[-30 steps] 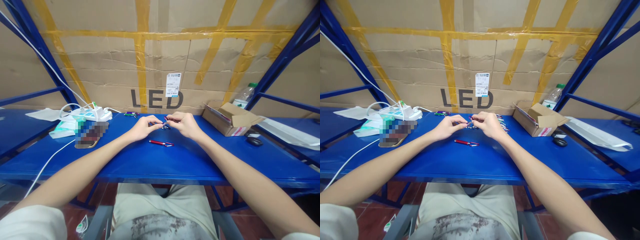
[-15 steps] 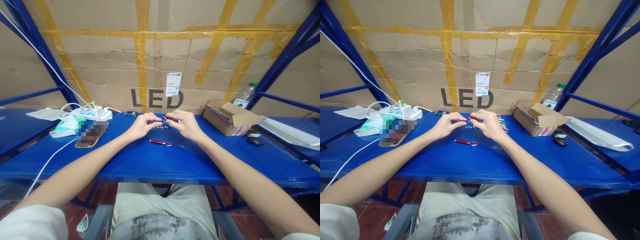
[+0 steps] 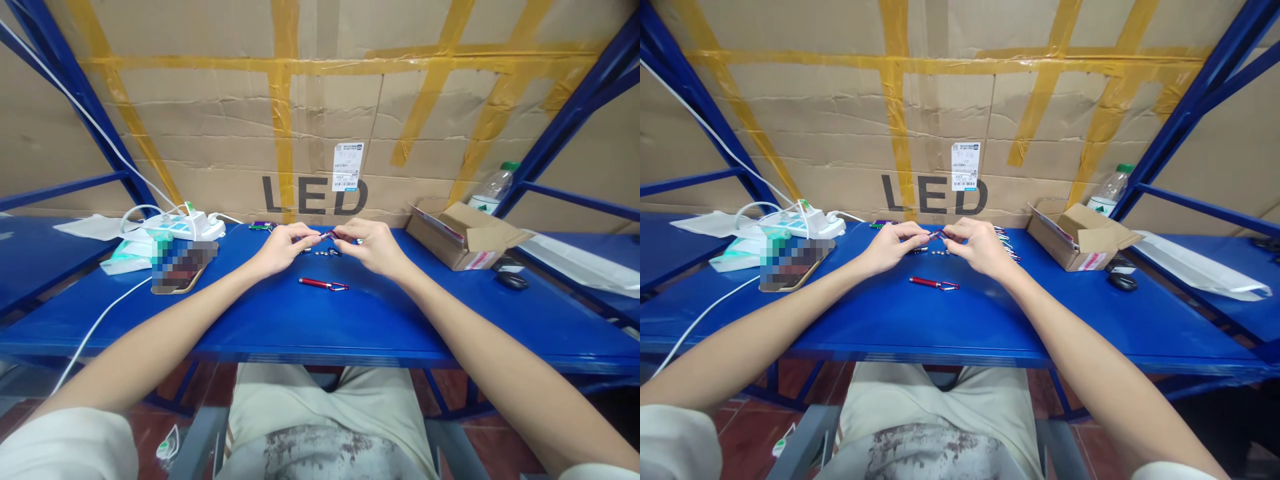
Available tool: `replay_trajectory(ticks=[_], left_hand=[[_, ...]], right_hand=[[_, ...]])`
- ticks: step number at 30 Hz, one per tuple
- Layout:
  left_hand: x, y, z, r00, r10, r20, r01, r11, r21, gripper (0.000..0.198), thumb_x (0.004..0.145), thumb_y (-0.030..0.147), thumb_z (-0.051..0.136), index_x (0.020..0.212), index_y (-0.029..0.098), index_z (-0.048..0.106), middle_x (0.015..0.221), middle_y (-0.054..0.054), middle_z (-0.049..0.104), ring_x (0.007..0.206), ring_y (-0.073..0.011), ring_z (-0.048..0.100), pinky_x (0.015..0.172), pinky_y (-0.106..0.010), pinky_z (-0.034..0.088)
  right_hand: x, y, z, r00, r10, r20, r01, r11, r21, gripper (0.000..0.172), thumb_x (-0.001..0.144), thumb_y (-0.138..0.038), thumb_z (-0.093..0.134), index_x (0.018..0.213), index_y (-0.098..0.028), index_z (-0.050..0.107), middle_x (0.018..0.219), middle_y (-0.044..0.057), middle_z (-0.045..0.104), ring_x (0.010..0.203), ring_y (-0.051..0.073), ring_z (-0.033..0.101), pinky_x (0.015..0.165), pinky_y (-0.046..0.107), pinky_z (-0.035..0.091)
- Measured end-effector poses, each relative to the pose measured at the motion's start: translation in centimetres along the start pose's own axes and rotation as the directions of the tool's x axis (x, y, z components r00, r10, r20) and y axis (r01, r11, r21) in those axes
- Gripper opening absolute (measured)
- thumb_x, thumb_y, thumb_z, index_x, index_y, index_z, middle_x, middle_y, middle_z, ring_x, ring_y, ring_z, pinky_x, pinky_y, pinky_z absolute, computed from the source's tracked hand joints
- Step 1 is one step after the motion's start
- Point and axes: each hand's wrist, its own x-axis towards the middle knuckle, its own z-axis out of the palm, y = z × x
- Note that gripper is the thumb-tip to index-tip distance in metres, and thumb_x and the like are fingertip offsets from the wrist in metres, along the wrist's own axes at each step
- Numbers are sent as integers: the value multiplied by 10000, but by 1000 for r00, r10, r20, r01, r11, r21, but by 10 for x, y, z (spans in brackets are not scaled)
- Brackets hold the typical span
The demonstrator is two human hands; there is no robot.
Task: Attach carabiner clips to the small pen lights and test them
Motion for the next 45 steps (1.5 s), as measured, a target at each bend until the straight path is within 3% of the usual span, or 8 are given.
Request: replay_trajectory(ticks=[7,13,21,29,37,39,43,45], left_hand=[[0,1,-6,996,50,74,-64,977,201,377,1004,543,709,1095,221,883,1055,-89,833,969,-252,735,910,-357,523],[-3,4,-9,960,37,276,-119,951,284,298,1008,481,725,1082,234,874,1098,-85,848,994,-269,763,907,-345,524],[-6,4,-9,885,46,462,-174,955,239,303,1027,483,706,1085,241,879,1052,-94,820,923,-240,734,866,-332,508],[-6,8,-7,889,27,458,-134,970,202,398,974,605,747,984,232,885,941,-93,773,850,-229,699,832,-342,500],[-6,7,-8,896,-16,444,-65,984,165,335,919,561,815,937,233,880,920,-76,806,808,-225,717,769,-319,501],[-4,3,-11,901,-35,432,-50,982,182,330,940,549,792,957,231,880,938,-76,818,817,-230,723,787,-324,505],[0,-14,-23,961,-6,276,-96,931,353,351,1035,508,659,1043,217,855,1076,-102,807,979,-268,721,924,-369,507],[1,-25,-28,973,6,231,-116,877,466,364,1052,497,619,1130,216,837,1135,-121,772,1066,-295,690,1005,-410,490]], right_hand=[[0,8,-12,982,12,186,0,998,-63,255,993,-366,677,1056,-207,867,900,69,796,787,211,695,766,329,486],[1,12,-14,906,77,416,-48,996,-80,164,920,-299,744,981,-222,875,918,50,846,783,217,723,725,313,476],[-2,10,-9,813,43,580,-65,998,16,97,885,-242,767,890,-250,863,844,2,836,730,189,719,706,288,481],[-3,11,-8,787,15,616,-22,1000,3,120,917,-257,746,886,-249,862,827,6,815,703,178,678,681,297,453],[-3,17,-12,774,14,633,-46,998,34,92,900,-294,787,908,-262,873,834,5,807,713,185,685,696,303,475],[-2,18,-12,784,21,620,-37,999,13,132,932,-273,735,904,-248,861,849,13,811,737,193,696,717,309,481],[-2,23,-3,917,53,396,-4,992,-124,198,991,-233,639,973,-219,836,964,67,820,871,242,708,819,354,494],[-2,27,4,953,38,299,21,981,-191,222,1023,-247,619,1089,-215,829,1076,103,812,1003,284,701,937,408,490]])
